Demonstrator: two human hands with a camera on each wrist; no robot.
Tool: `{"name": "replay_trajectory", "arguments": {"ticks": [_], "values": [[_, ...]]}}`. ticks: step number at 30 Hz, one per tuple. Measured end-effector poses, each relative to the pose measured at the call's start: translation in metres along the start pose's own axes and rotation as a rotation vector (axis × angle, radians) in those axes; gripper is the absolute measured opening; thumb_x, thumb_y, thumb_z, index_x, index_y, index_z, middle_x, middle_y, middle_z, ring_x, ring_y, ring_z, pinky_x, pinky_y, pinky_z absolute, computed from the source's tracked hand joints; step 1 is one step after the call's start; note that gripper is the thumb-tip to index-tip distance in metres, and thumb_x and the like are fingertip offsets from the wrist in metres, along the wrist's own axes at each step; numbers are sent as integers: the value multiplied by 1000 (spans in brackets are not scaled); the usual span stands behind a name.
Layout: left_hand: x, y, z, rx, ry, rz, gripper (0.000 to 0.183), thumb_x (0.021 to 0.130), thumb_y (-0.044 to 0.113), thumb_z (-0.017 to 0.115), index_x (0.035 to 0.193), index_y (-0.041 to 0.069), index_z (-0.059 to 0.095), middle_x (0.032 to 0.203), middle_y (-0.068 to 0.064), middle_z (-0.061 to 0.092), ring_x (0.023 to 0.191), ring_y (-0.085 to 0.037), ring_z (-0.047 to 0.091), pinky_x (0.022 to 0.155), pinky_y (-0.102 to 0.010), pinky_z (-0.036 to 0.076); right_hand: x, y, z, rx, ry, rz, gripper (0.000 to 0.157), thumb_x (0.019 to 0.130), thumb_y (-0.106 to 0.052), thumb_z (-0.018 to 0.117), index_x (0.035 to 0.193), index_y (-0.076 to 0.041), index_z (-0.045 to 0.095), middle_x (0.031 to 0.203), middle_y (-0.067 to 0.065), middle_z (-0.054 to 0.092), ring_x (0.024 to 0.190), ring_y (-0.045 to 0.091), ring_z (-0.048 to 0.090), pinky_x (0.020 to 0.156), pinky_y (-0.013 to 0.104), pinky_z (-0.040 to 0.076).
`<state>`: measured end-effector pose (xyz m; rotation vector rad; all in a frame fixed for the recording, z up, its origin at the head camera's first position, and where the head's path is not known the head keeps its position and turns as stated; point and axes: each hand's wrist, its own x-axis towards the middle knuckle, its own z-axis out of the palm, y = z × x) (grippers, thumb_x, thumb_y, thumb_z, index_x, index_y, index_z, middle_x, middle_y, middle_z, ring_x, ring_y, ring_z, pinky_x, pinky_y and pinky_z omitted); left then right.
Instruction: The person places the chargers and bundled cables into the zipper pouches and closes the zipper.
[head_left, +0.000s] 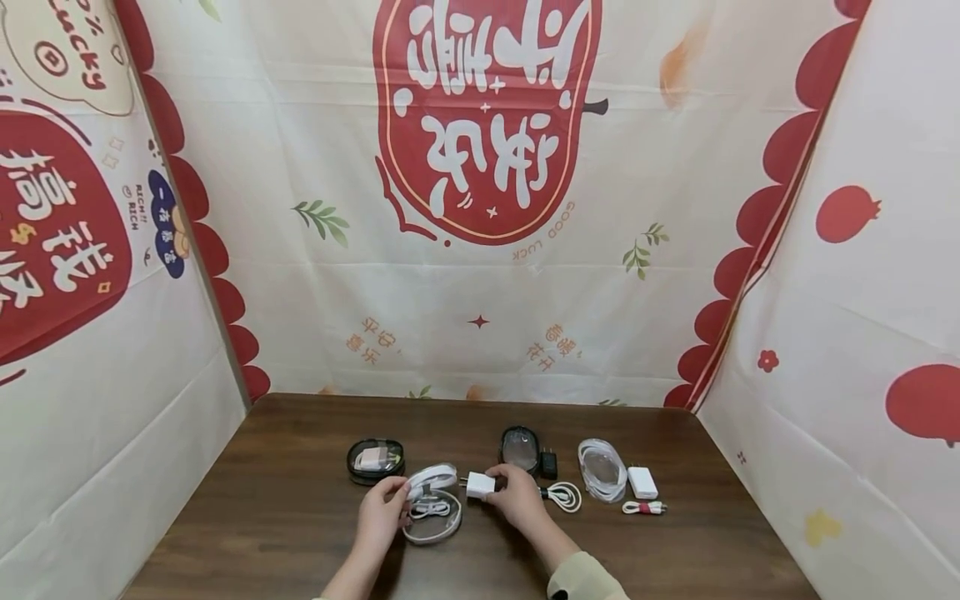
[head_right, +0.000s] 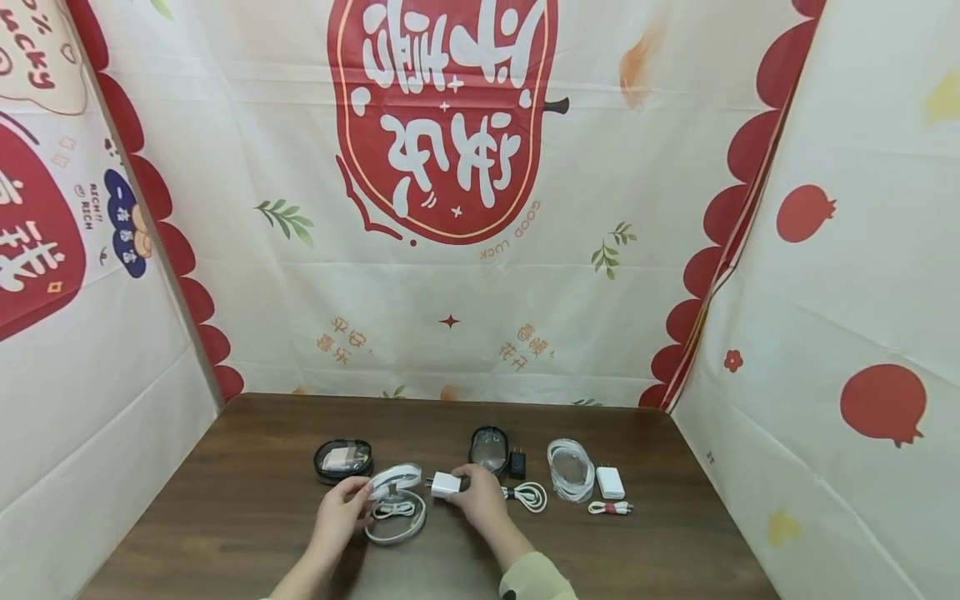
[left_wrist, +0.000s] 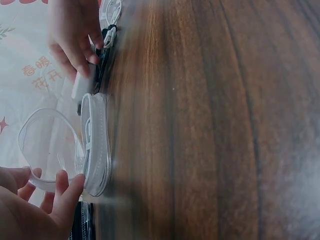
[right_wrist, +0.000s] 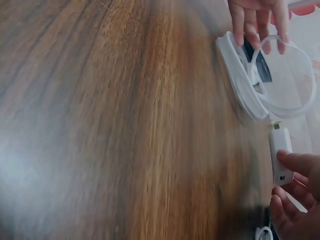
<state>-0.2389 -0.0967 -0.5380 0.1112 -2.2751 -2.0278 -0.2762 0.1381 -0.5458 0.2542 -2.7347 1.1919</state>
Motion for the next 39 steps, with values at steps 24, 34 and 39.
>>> {"name": "replay_trajectory", "arguments": {"ticks": [24,34,39], "values": [[6,-6,7,-31,-134,33,23,90,16,54,101,-3,58,89,-23,58,72,-26,59,59,-38,53,-24,-11,11,241,-241,-246,28,69,-14,76,95,-14,66,96,-4,61,85,7,56,72,29,50],[8,-7,10,-11,-139,31,22,90,16,55,101,-2,59,90,-22,58,74,-27,59,60,-40,53,-22,-10,23,178,-222,-265,27,66,-10,76,92,-12,67,91,-5,60,76,11,58,68,28,49],[8,-5,10,-11,-147,36,22,90,16,54,101,-2,59,91,-22,58,75,-27,59,61,-41,53,-23,-13,26,107,-206,-259,28,65,-11,77,91,-13,68,90,-7,61,78,12,56,70,28,47]]}}
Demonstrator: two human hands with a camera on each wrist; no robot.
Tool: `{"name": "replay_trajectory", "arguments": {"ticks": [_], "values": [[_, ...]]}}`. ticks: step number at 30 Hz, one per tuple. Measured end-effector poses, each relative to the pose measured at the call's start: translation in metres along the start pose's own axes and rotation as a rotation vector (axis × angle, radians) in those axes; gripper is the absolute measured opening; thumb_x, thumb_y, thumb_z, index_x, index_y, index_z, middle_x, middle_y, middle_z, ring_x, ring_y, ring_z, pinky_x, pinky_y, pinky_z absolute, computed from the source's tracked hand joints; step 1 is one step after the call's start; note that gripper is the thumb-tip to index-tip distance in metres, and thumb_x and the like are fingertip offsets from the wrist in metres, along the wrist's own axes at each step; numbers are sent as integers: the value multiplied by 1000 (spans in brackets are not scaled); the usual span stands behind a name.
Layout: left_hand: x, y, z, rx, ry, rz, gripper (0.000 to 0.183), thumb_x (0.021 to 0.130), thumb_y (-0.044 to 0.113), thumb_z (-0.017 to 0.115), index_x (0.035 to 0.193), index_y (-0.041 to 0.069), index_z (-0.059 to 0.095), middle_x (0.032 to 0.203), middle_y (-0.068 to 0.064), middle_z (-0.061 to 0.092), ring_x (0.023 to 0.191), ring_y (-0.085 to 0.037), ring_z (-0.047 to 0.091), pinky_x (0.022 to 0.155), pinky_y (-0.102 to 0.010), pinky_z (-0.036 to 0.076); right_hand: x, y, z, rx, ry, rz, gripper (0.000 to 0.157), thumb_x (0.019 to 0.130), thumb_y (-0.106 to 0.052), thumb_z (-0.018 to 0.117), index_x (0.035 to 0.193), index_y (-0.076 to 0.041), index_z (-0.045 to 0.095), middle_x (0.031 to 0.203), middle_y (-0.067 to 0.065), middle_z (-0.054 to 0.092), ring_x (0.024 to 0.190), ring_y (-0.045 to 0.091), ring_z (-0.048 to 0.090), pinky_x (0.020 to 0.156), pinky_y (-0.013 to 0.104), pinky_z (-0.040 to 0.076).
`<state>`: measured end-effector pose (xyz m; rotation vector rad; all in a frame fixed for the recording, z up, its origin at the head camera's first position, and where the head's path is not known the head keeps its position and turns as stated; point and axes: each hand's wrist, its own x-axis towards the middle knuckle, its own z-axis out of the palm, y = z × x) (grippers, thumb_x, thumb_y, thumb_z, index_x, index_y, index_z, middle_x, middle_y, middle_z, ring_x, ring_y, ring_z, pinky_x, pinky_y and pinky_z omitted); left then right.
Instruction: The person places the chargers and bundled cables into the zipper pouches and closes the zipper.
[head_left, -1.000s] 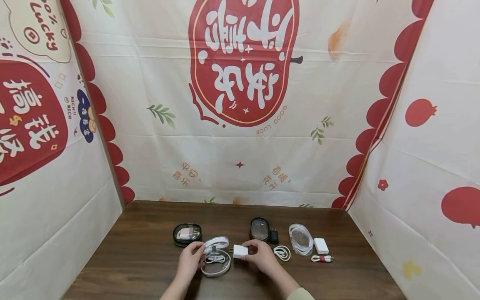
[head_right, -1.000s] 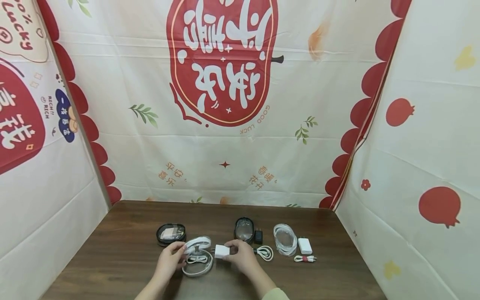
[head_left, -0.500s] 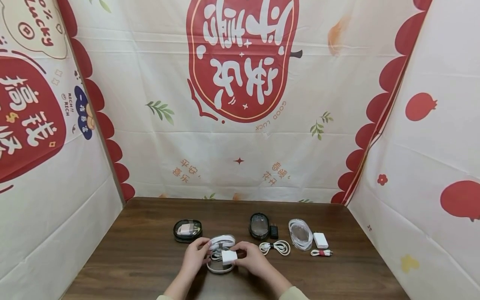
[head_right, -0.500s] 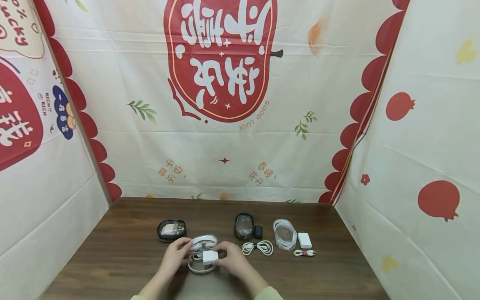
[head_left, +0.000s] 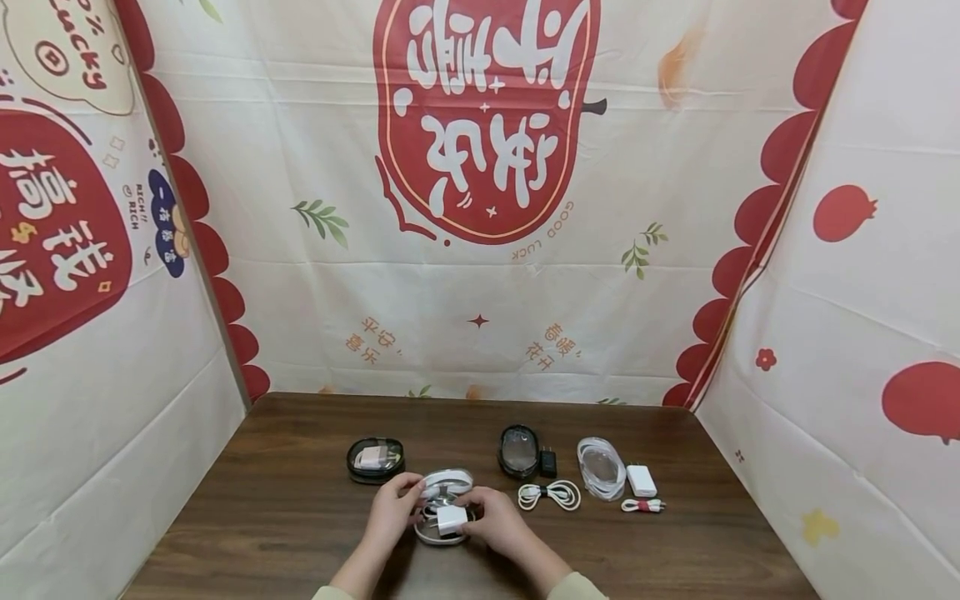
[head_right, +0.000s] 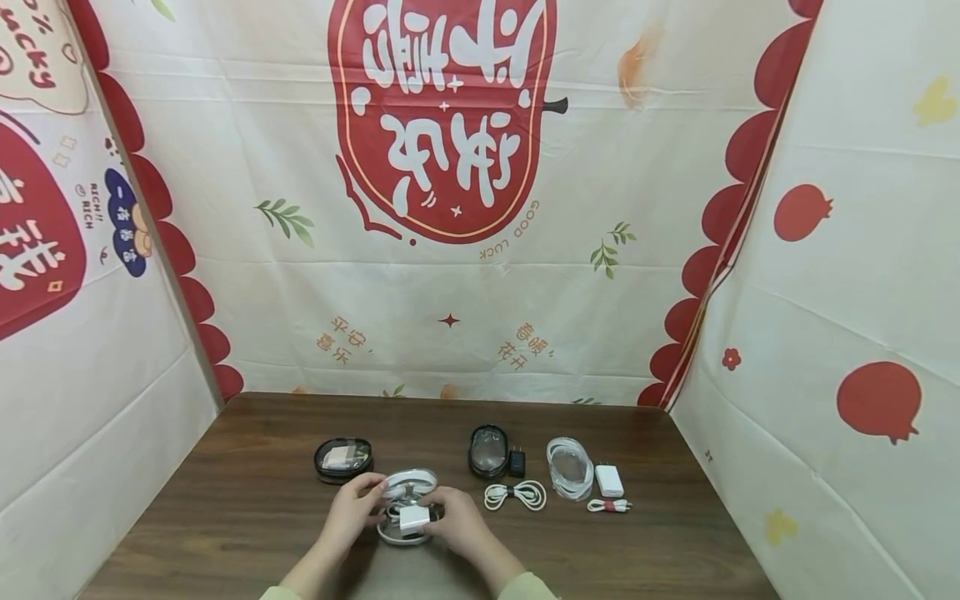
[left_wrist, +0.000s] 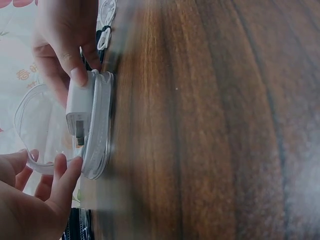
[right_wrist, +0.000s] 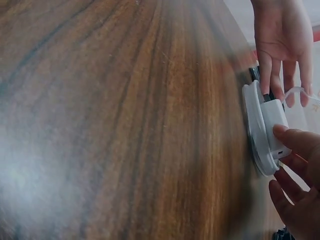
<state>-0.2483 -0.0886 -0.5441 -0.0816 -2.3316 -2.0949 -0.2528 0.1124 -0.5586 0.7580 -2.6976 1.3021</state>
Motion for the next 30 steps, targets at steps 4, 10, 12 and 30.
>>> {"name": "replay_trajectory", "arguments": {"ticks": [4,10,12,30], "values": [[-1,0,0,7,6,1,21,90,16,54,100,-2,59,91,-22,58,75,-27,59,60,-39,53,-1,-2,1,-71,-13,-7,31,63,-13,77,92,-15,69,94,-8,61,88,9,54,79,28,44],[-2,1,0,6,8,7,20,90,15,54,99,-2,59,90,-22,58,75,-27,60,60,-39,53,-2,-4,-2,-111,-27,-4,31,62,-14,78,92,-16,69,94,-10,60,91,10,53,82,30,43],[-2,0,0,7,7,11,20,90,15,54,99,-2,59,90,-22,58,75,-28,60,60,-39,53,-1,-5,-1,-122,-26,2,32,61,-15,78,92,-15,69,95,-9,60,92,11,53,83,31,42],[-5,2,0,38,4,46,22,89,16,56,99,-3,59,88,-22,58,75,-28,60,60,-38,53,0,-15,3,-200,-2,50,34,61,-18,77,93,-13,71,85,-8,54,80,10,49,70,26,41]]}}
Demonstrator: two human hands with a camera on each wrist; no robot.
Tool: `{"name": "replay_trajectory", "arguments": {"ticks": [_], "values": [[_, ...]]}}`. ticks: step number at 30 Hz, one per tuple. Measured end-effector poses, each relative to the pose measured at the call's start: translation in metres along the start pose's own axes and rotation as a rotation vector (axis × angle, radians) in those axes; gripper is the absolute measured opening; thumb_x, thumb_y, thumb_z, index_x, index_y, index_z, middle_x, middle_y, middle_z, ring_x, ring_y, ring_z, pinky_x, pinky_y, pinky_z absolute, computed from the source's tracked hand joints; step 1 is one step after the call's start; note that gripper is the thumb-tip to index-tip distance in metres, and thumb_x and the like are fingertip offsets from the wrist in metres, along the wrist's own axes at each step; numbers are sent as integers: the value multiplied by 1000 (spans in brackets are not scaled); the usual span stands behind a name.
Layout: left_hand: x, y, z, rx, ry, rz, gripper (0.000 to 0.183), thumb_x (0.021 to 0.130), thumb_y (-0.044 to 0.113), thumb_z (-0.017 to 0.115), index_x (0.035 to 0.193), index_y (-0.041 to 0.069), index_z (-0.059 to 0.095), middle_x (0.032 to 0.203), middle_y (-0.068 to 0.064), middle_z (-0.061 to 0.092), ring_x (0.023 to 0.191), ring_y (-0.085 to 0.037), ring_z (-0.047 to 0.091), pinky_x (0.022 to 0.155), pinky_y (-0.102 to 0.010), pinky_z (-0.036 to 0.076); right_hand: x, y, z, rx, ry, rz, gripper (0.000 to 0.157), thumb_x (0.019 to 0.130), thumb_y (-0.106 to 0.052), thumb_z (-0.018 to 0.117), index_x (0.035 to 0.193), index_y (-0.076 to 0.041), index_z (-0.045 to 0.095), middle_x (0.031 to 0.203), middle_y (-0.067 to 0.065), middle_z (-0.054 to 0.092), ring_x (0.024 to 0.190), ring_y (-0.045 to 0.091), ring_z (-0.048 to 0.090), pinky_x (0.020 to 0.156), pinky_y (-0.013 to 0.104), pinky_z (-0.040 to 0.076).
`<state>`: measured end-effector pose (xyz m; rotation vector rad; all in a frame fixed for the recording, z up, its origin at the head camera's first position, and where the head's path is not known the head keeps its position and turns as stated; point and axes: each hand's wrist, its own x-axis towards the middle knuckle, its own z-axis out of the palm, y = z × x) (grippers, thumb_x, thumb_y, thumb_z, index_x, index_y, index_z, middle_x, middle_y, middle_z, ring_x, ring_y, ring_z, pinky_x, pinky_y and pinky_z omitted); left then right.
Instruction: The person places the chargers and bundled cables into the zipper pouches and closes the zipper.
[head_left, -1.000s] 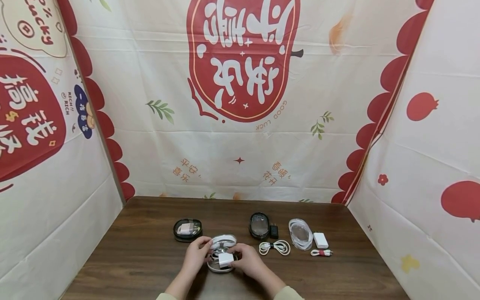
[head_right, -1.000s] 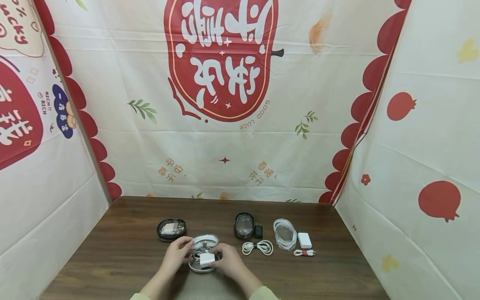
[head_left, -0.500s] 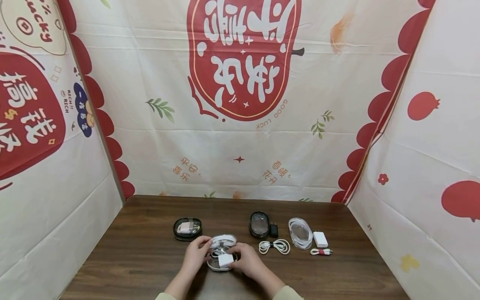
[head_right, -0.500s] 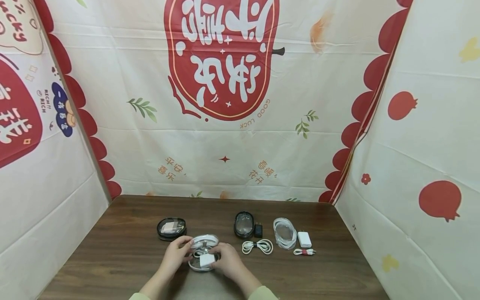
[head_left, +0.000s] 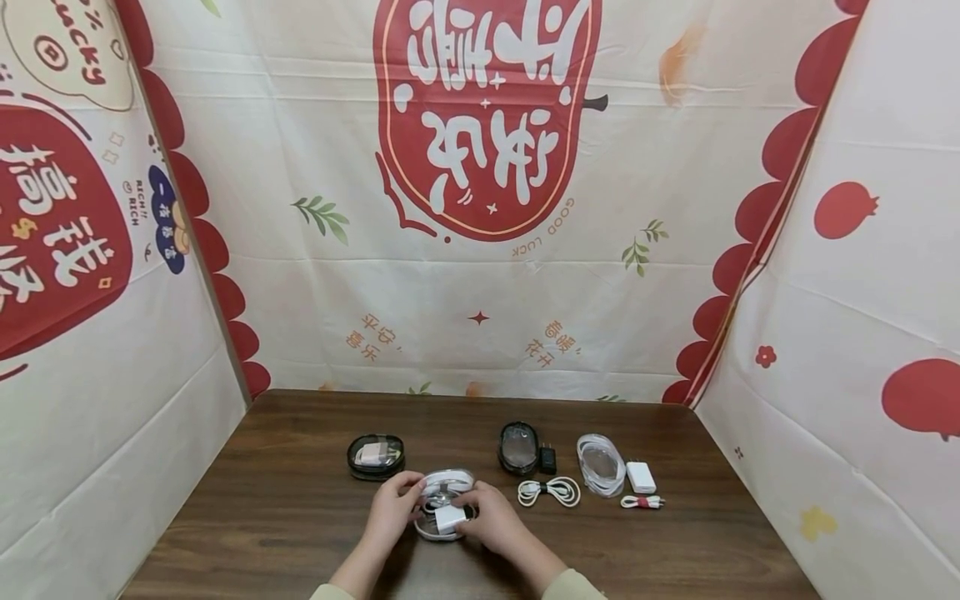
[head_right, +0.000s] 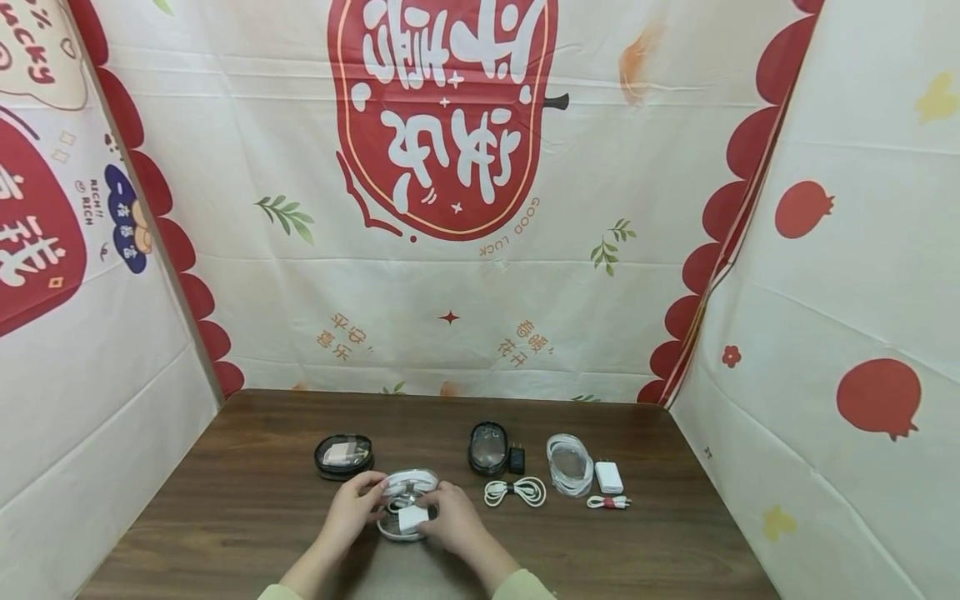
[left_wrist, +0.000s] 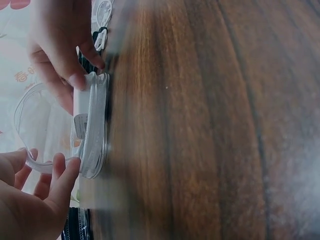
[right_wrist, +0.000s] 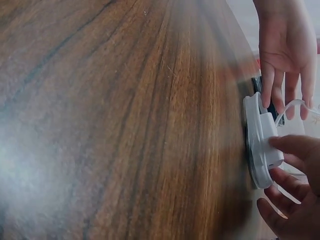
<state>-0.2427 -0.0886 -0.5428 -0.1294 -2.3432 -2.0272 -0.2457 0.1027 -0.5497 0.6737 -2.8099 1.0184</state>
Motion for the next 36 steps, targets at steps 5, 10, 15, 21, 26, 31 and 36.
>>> {"name": "replay_trajectory", "arguments": {"ticks": [5,10,15,21,26,31,36], "values": [[1,0,0,9,-12,-16,21,89,15,56,99,-2,60,88,-21,59,76,-27,60,62,-37,53,0,1,1,24,1,24,33,63,-19,76,94,-12,71,84,-6,54,78,10,49,68,25,41],[2,0,-1,5,-25,-25,19,88,13,57,99,-2,60,89,-19,60,78,-28,60,63,-38,53,-2,2,-3,98,21,19,29,65,-18,76,92,-9,70,85,-3,56,79,13,51,69,26,42],[2,-2,-2,-7,-36,-1,19,87,11,58,98,-3,60,89,-16,60,78,-30,61,65,-38,53,-5,4,-11,219,74,44,19,75,-14,70,90,-4,68,85,2,58,78,15,55,69,26,45],[-1,-3,-7,125,-26,77,17,85,15,61,95,1,63,96,-14,56,80,-24,58,64,-33,53,-5,8,-19,229,213,134,8,80,-17,63,82,-10,67,81,-4,60,74,9,53,66,25,44],[-4,-4,-11,317,3,151,13,83,20,64,92,11,66,100,-9,56,89,-23,55,74,-36,46,-1,5,-22,281,302,196,10,83,-20,60,81,-13,66,79,-6,59,75,9,52,67,25,43],[-4,-6,-14,350,-32,182,14,82,21,65,93,12,66,101,-8,57,90,-22,54,76,-35,45,3,-5,-23,350,356,207,11,85,-22,59,85,-13,66,81,-6,60,76,10,53,67,25,43],[-6,-8,-17,344,-71,195,17,81,19,66,95,10,65,100,-9,56,81,-17,56,68,-28,46,7,-12,-18,364,356,139,14,86,-24,59,90,-13,66,86,-6,61,76,10,53,67,24,44]]}}
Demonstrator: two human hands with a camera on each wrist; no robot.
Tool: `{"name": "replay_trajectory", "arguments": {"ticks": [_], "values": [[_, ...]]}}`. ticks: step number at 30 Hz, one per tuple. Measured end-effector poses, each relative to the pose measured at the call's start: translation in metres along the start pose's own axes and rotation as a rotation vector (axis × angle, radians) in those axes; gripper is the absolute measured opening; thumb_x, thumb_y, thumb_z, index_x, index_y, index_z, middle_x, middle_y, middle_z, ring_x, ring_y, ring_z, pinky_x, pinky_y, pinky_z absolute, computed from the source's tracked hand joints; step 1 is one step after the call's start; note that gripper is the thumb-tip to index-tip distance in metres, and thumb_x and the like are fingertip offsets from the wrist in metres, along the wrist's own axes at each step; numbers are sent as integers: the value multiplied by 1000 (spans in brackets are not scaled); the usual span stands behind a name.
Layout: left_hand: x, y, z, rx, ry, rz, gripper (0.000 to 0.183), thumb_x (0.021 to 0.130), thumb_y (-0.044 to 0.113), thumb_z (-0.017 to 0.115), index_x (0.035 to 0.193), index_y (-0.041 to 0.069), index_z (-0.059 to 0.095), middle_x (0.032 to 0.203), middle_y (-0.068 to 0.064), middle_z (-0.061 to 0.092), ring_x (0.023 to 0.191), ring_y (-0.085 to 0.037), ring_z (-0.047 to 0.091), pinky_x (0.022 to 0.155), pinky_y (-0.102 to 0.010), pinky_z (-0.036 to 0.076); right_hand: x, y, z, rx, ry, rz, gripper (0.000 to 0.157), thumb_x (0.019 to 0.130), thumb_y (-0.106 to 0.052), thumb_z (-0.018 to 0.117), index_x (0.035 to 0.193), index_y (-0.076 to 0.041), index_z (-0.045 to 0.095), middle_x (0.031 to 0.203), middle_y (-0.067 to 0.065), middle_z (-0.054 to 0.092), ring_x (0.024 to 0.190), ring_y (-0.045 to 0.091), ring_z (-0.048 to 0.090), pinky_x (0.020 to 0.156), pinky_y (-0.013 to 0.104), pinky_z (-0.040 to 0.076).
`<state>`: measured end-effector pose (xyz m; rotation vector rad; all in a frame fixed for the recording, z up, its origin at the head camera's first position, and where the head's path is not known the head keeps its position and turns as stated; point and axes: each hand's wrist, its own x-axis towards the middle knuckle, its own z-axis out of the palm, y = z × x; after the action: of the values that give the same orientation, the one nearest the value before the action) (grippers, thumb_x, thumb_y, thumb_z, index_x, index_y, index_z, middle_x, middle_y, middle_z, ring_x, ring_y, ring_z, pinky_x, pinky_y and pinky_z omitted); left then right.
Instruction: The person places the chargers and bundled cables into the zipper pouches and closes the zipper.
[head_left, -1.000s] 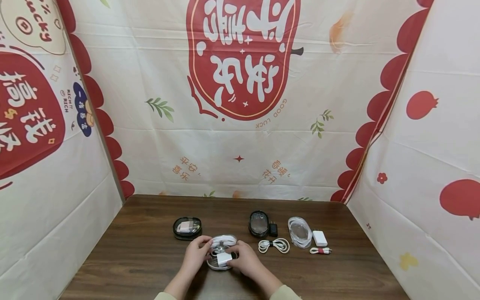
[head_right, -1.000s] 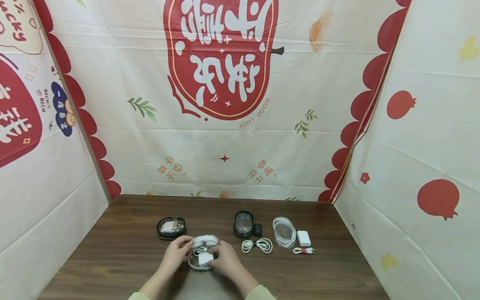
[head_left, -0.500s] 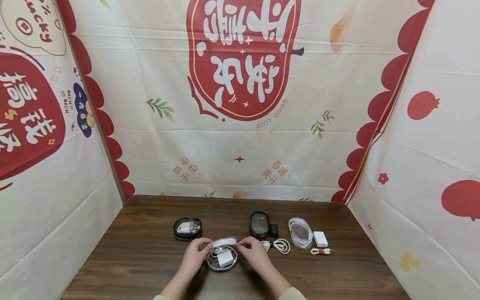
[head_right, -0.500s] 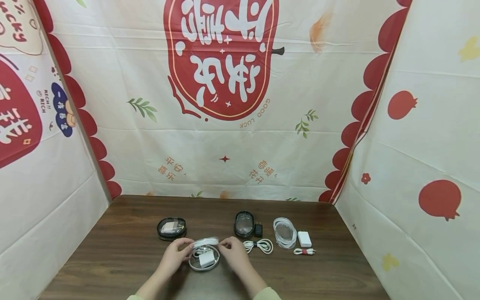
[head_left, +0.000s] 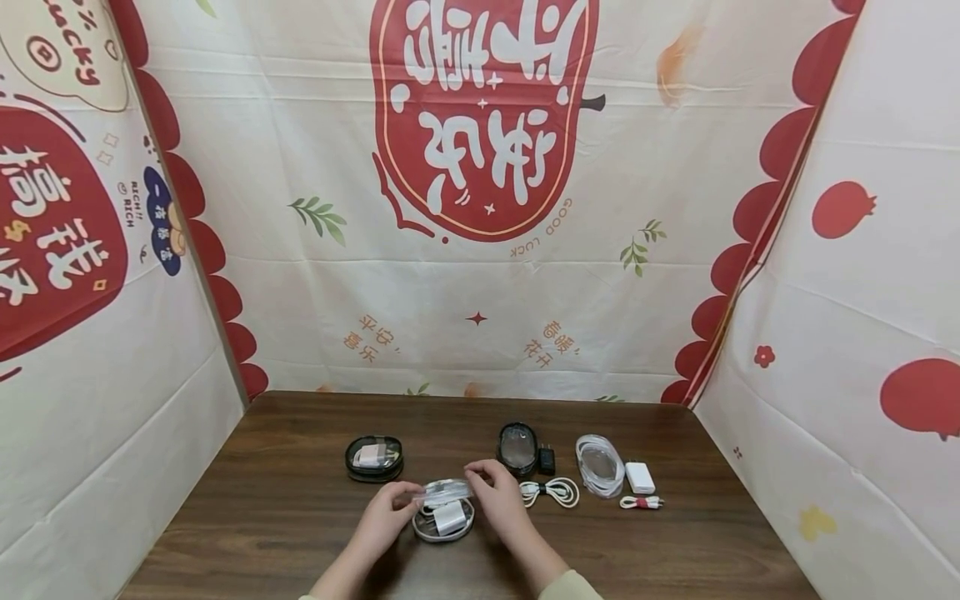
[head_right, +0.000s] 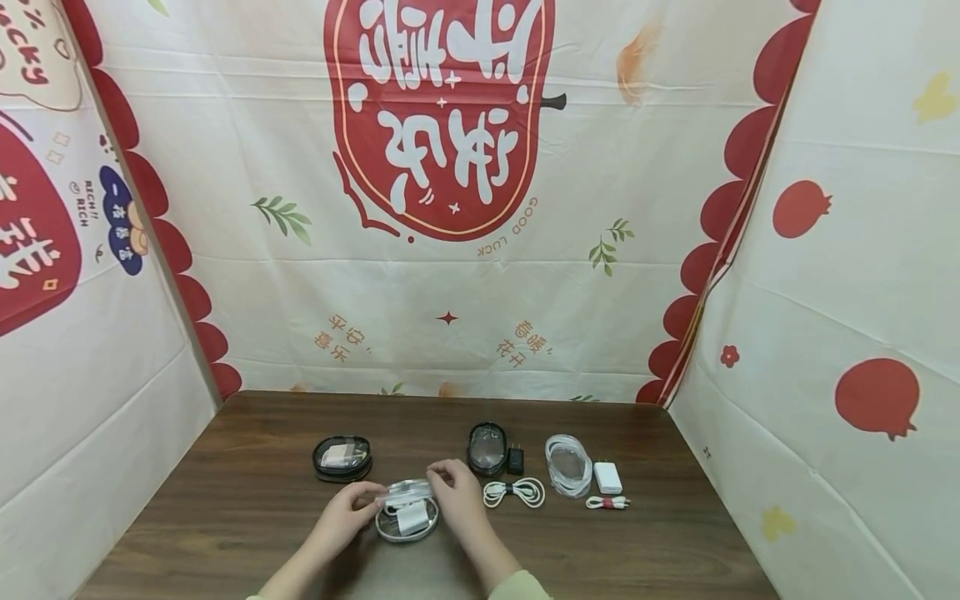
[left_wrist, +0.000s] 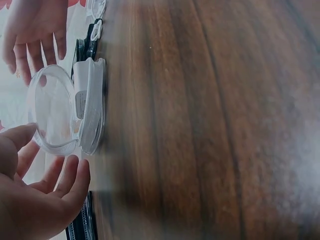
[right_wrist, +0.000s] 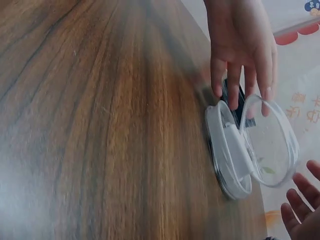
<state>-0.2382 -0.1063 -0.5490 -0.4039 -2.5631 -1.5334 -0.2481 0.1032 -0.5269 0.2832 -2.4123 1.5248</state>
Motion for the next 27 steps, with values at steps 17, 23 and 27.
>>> {"name": "replay_trajectory", "arguments": {"ticks": [17,23,27], "values": [[4,-3,-8,-52,-70,2,28,73,-3,61,100,7,62,101,-11,60,83,-23,58,69,-31,47,-15,6,10,-483,-424,-263,44,88,-45,48,124,-20,55,134,0,44,126,26,33,95,57,25],[10,-9,-6,-48,-86,-37,19,81,3,57,99,5,62,96,-8,63,84,-20,59,70,-33,47,-18,9,7,-524,-447,-269,45,87,-43,51,126,-23,52,136,-1,42,127,26,31,96,59,23],[16,-12,-4,-48,-141,-56,19,83,5,55,101,2,62,96,-9,63,82,-18,58,64,-28,48,-18,12,7,-520,-470,-263,47,85,-46,52,127,-23,51,138,-1,39,130,26,26,97,60,18]]}}
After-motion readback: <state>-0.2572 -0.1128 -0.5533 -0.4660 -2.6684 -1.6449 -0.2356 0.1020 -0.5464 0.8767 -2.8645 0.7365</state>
